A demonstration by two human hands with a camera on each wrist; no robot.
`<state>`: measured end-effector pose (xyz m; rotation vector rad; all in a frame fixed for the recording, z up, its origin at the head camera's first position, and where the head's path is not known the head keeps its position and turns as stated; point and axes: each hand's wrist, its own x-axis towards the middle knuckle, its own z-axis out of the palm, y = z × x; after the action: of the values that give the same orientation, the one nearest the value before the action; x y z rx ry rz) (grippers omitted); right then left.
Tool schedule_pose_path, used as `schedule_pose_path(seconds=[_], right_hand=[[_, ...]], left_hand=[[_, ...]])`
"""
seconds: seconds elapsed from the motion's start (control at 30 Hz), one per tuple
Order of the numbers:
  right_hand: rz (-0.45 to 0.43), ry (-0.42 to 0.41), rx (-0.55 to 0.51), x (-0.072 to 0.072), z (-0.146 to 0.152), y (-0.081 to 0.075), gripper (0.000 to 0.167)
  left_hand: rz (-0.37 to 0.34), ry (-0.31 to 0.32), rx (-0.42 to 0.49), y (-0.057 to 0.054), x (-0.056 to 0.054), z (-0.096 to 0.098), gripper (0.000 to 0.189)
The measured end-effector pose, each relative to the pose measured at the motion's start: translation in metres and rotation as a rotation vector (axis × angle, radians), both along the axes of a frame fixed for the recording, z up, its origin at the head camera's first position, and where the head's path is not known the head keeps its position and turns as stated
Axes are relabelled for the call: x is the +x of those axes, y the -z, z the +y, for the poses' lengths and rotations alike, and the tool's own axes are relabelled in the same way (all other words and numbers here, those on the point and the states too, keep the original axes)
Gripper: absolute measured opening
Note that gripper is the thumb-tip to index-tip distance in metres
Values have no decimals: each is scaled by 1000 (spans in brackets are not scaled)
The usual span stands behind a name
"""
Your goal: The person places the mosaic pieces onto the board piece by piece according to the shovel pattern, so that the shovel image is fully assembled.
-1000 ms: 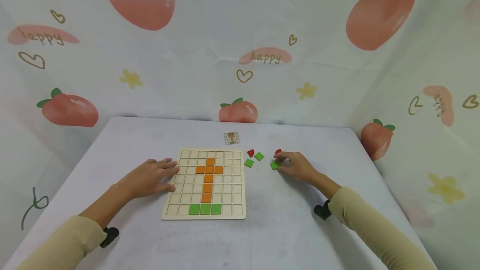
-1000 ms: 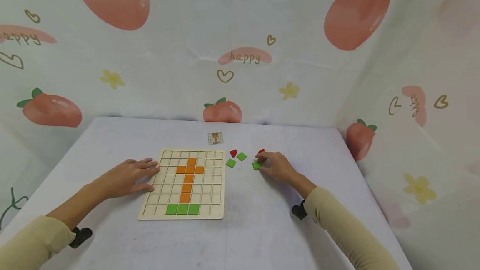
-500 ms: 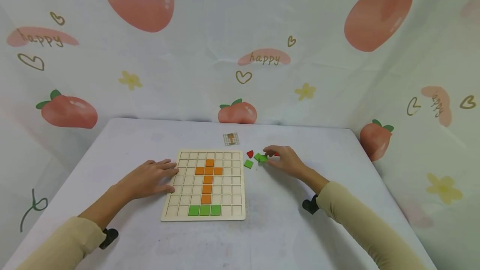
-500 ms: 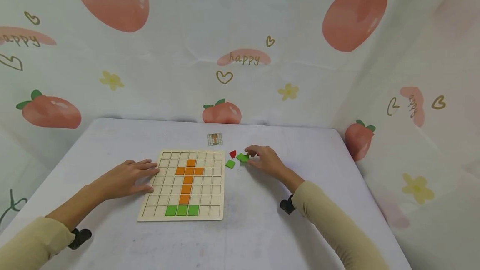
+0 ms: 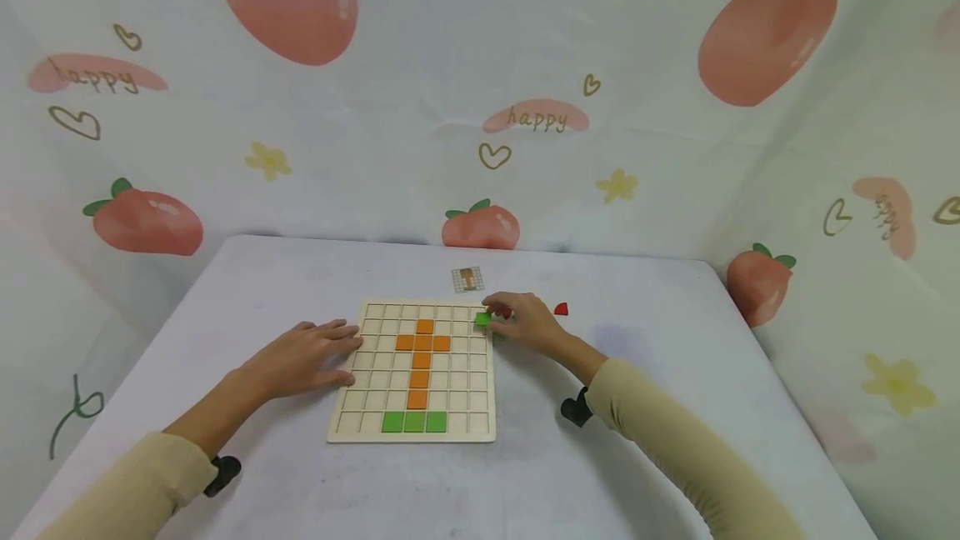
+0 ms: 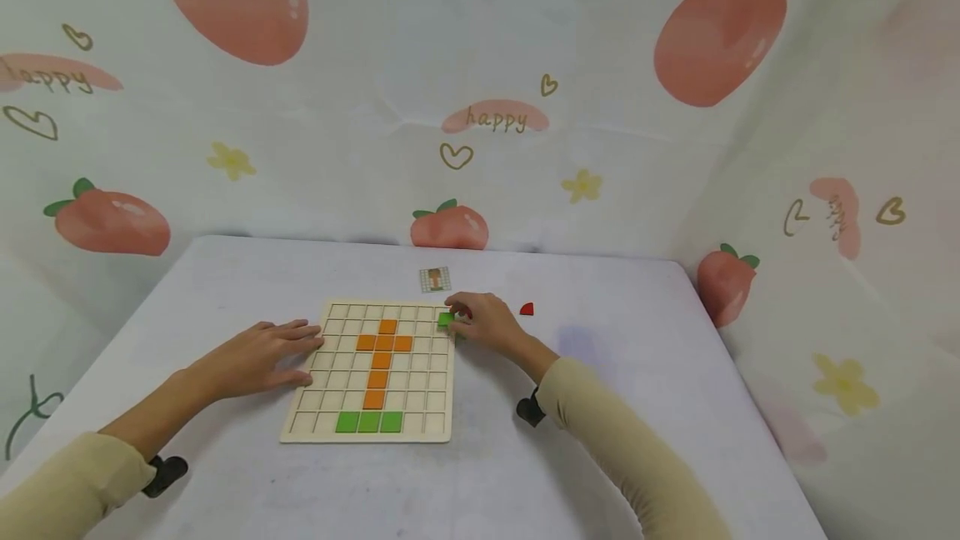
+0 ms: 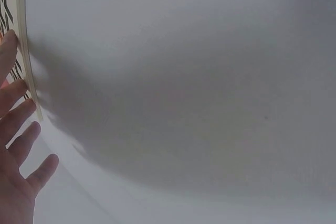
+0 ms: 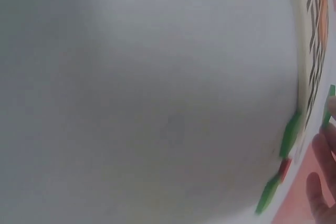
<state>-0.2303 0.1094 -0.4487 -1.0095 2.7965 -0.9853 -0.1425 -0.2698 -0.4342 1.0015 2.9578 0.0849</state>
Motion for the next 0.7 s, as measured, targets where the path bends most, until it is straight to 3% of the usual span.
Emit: schedule_pose_path(seconds=[0.37,0.7], right_hand=[[-34,-12,38,2,-45,1,34],[-33,-23,83,4,-62,3,37]], left_hand=[[21,13,-6,2,-1,0,61],[12,9,-4,1,-1,-1,59]])
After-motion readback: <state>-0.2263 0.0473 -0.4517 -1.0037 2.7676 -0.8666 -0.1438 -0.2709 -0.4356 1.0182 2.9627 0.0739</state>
